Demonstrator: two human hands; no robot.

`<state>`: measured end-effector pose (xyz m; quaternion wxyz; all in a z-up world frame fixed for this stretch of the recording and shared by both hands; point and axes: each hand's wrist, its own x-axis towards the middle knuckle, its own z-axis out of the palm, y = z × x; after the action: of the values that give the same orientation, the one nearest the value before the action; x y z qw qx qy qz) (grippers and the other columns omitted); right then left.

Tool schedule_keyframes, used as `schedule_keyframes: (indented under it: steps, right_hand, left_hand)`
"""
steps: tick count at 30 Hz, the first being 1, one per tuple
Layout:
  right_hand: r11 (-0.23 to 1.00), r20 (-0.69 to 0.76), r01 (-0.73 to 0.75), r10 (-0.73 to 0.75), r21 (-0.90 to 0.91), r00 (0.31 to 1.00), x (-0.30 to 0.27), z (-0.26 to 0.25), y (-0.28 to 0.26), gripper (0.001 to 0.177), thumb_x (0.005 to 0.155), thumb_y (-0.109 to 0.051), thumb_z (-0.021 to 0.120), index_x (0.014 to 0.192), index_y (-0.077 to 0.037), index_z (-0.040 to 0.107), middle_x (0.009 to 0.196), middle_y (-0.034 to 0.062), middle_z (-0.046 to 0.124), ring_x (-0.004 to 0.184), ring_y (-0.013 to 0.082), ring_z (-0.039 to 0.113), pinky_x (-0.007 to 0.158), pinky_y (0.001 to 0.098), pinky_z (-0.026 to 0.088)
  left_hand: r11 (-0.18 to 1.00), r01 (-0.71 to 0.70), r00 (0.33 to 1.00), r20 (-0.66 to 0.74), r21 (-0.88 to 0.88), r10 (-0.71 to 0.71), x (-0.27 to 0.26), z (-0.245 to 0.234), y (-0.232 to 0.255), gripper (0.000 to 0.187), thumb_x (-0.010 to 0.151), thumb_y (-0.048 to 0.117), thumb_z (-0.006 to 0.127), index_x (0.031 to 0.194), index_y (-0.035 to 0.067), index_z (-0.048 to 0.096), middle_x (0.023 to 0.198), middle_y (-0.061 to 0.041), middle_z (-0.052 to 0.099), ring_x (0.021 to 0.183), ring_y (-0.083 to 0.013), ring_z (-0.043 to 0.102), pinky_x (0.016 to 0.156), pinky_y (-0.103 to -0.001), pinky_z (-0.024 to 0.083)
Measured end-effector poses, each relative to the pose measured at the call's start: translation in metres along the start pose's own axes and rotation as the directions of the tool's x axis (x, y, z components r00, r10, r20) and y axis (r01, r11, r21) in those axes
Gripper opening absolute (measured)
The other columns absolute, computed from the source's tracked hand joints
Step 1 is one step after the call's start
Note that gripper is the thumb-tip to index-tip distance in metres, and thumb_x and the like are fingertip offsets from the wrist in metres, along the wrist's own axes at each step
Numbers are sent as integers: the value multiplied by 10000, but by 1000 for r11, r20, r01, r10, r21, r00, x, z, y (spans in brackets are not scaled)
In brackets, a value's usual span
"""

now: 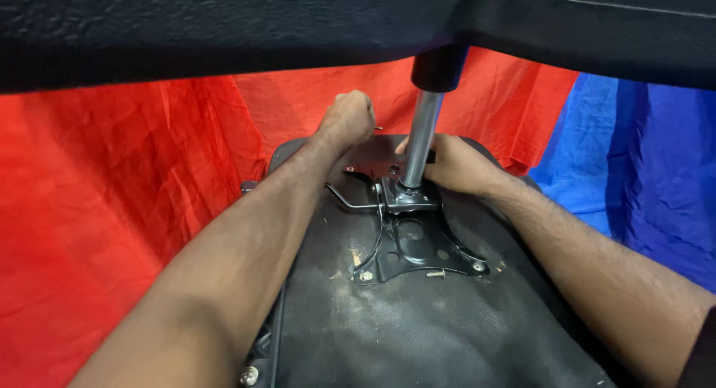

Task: The person uses a screwdriver to tighten screws on the underside of an office chair, securing the seat to the central gas-lift column. They repeatedly insert and turn the screwdriver at multiple fastener locations around the base plate.

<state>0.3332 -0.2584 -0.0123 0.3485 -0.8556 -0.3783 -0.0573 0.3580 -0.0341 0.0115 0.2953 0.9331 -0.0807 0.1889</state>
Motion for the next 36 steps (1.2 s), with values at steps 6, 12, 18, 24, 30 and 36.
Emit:
schedule_keyframes:
  steps: [6,12,18,24,30,36]
  right_hand:
    - [994,-1,-57,58,-94,998,19,-1,12,387,840,-89,704,1224,-61,674,1114,84,768,1053,188,738,943,340,568]
    - [978,-72,-180,173,-108,982,7,-22,10,362,884,-161,747,1217,-55,653,981,85,763,906,169,724,825,349,582]
    - [997,-114,-11,19,71,993,-41,-46,-15,187,869,-141,839,932,-38,697,842,58,668,791,125,609,725,287,495]
    - [997,8,-3,2,78,1000,-81,-31,-64,183,809,-158,813,966,-81,757,851,-2,757,801,81,684,742,247,542]
    - [995,154,-95,95,-7,983,-81,-16,-90,253,779,-214,824,995,-93,772,839,0,803,775,95,714,716,287,562]
    - [950,343,-287,313,-124,886,-62,-12,-80,336,724,-234,850,1021,-99,771,795,15,802,734,113,731,697,325,563]
  left_hand:
    - [976,-154,983,-123,-152,136,-16,-29,1,152,750,-55,584,813,0,711,864,-237,741,871,-357,755,787,-445,582]
    - [984,81,993,103,-158,-65,-64,-43,5,70,798,45,736,866,54,722,859,-96,765,815,-206,727,746,-365,543]
    - [760,144,913,382,-634,146,-105,-34,24,68,873,26,715,938,45,705,841,-29,742,777,-100,700,741,-255,590]
    - [868,-136,861,377,-477,342,-137,-18,41,68,867,59,715,931,34,711,846,-34,756,796,-108,716,752,-274,595]
    - [922,-166,863,402,-349,307,-148,-10,53,86,834,59,712,915,28,710,837,-71,761,812,-147,749,757,-304,590]
    - [908,-90,900,358,-408,250,-134,-6,55,50,843,9,649,873,20,686,780,-89,745,743,-176,744,686,-335,601]
